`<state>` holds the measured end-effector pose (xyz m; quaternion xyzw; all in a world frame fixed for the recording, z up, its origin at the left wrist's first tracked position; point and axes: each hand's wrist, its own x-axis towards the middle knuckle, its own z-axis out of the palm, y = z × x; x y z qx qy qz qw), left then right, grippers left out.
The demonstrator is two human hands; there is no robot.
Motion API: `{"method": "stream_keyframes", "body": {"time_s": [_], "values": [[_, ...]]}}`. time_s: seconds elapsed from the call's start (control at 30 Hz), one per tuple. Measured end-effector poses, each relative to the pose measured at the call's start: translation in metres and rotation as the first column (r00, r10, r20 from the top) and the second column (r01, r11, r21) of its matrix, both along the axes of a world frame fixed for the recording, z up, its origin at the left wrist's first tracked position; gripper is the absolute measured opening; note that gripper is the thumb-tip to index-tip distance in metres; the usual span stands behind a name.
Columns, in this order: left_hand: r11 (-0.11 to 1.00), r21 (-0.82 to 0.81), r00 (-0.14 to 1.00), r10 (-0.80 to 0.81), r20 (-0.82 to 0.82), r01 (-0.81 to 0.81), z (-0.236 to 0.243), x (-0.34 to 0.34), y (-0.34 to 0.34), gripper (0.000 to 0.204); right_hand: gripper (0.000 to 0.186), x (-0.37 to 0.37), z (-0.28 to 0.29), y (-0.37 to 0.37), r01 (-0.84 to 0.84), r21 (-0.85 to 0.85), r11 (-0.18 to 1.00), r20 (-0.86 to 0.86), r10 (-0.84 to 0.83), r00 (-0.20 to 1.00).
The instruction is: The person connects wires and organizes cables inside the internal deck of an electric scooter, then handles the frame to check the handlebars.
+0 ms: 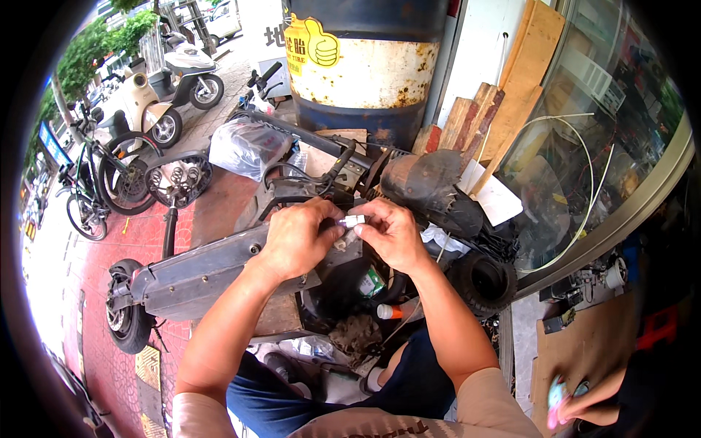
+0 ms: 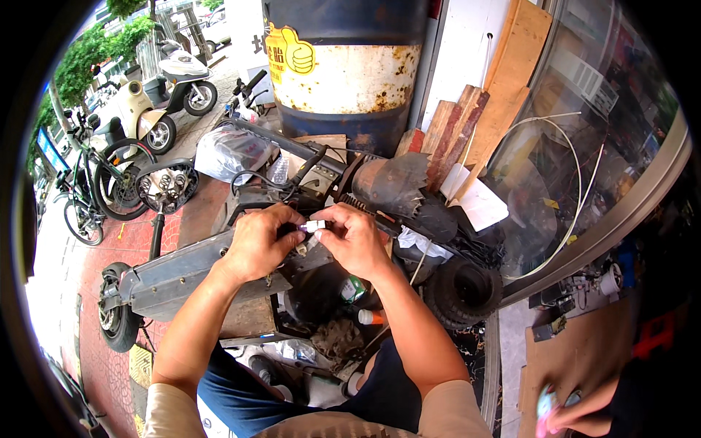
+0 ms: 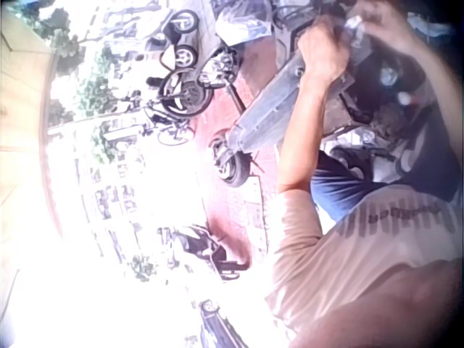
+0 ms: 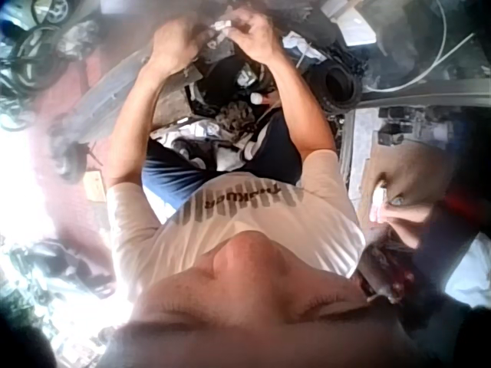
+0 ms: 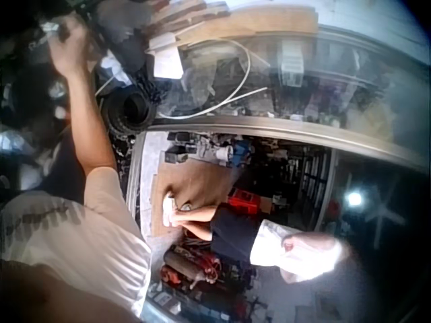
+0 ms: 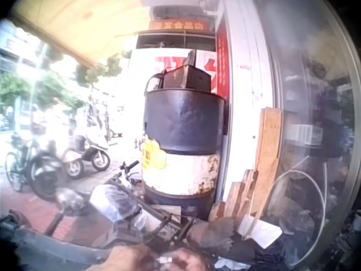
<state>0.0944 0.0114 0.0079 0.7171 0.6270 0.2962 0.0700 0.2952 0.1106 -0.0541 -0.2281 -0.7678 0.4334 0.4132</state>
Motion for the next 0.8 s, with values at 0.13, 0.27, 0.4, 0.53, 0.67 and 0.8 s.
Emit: {"method": "stream_keyframes", "body": {"time_s": [0.13,0.27,0.4,0.53,0.67,0.8], "values": [[0.999,-0.001,0.999,-0.040,-0.013,0.040,-0.002,-0.006,-0.001,0.026,0.024,0.000,-0.003,0.003,-0.085,-0.159,0.984,-0.007,0.085,0.996],[0.996,0.030,0.996,-0.083,0.015,0.082,-0.004,-0.007,0.000,0.033,0.022,0.007,0.002,0.008,-0.165,-0.227,0.960,-0.043,0.159,0.986],[0.992,0.121,0.993,-0.055,0.108,0.042,-0.014,-0.009,0.005,0.035,0.021,0.006,-0.001,0.012,-0.174,-0.258,0.950,0.002,0.180,0.984],[0.986,0.164,0.993,0.052,-0.103,-0.035,-0.013,-0.003,-0.003,0.023,0.020,0.008,-0.001,0.011,-0.162,-0.250,0.955,-0.023,0.161,0.987],[0.989,0.150,0.991,-0.002,-0.131,0.022,-0.012,-0.004,-0.002,0.014,0.020,0.007,-0.008,0.012,-0.152,-0.247,0.957,-0.044,0.146,0.988],[0.993,0.111,0.991,-0.029,-0.131,0.044,-0.012,-0.008,0.002,0.014,0.019,0.006,-0.003,0.010,-0.118,-0.213,0.970,0.031,0.127,0.991]]}}
